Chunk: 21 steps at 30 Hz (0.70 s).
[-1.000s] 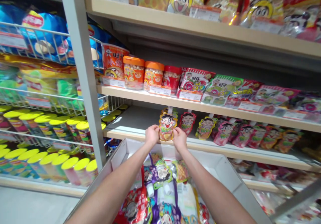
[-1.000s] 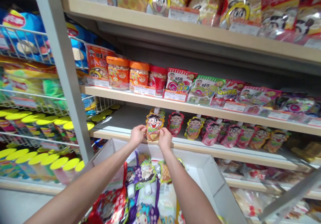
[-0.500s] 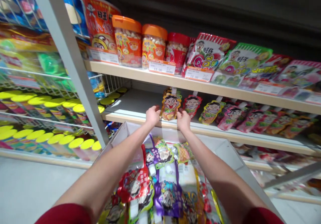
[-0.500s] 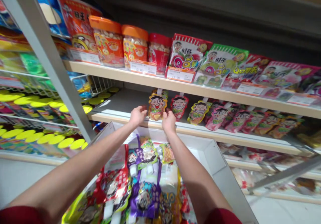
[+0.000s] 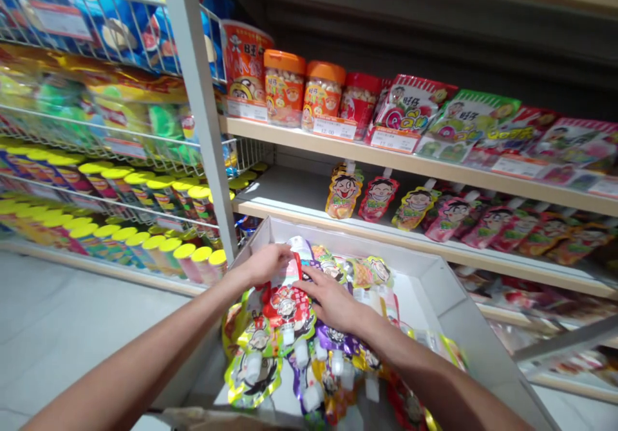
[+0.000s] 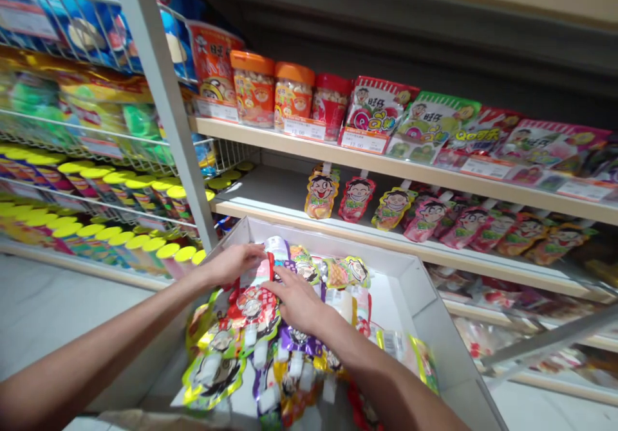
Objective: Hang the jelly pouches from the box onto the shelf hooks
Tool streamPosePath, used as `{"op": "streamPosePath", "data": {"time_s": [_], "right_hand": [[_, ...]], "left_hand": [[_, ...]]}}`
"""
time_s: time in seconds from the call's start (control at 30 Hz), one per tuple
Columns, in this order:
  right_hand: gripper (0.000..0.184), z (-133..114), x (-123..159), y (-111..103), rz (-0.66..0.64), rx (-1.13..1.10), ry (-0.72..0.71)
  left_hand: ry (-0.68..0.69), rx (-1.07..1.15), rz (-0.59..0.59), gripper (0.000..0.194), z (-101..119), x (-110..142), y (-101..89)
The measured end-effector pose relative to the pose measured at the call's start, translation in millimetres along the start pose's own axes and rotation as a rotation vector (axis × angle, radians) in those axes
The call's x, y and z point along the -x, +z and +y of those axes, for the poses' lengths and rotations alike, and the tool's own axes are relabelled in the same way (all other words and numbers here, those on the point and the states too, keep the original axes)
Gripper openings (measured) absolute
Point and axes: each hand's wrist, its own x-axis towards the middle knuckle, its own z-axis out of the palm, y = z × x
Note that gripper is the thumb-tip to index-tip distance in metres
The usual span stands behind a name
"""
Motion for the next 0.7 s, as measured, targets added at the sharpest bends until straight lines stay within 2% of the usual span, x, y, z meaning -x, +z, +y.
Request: {"op": "streamPosePath", "data": {"time_s": [0.07, 0.17, 0.37, 0.53, 0.63, 0.7], "right_hand": [[0.049, -0.3, 2.1, 0.9, -0.015, 0.06, -0.026], [0.047, -0.3, 4.0, -0.2, -0.016, 0.103, -0.058], [0.035, -2.7, -6.8, -5.5, 0.023, 0.147, -0.086], [0.028, 2.3, -15.8, 2.9, 0.033, 0.18, -0.146], [0.026, 2.2, -18.3, 7.1, 0.095, 0.128, -0.15], [0.027, -1.0, -21.6, 5.3, 0.181, 0.027, -0.108]], "left_hand": [[0.039, 0.039, 0.019, 0.025, -3.3, 3.4, 4.1], [0.011, 0.094, 0.048, 0.025, -8.2, 2.3, 7.5], [0.014, 0.124, 0.05, 0.026, -11.9, -1.6, 5.1], [-0.009, 0.166, 0.061, 0.027, -20.9, -1.9, 6.1], [-0.023, 0.255, 0.061, 0.028, -25.4, -1.6, 4.7], [-0.072, 0.337, 0.076, 0.029, -25.8, -0.5, 1.6]]}}
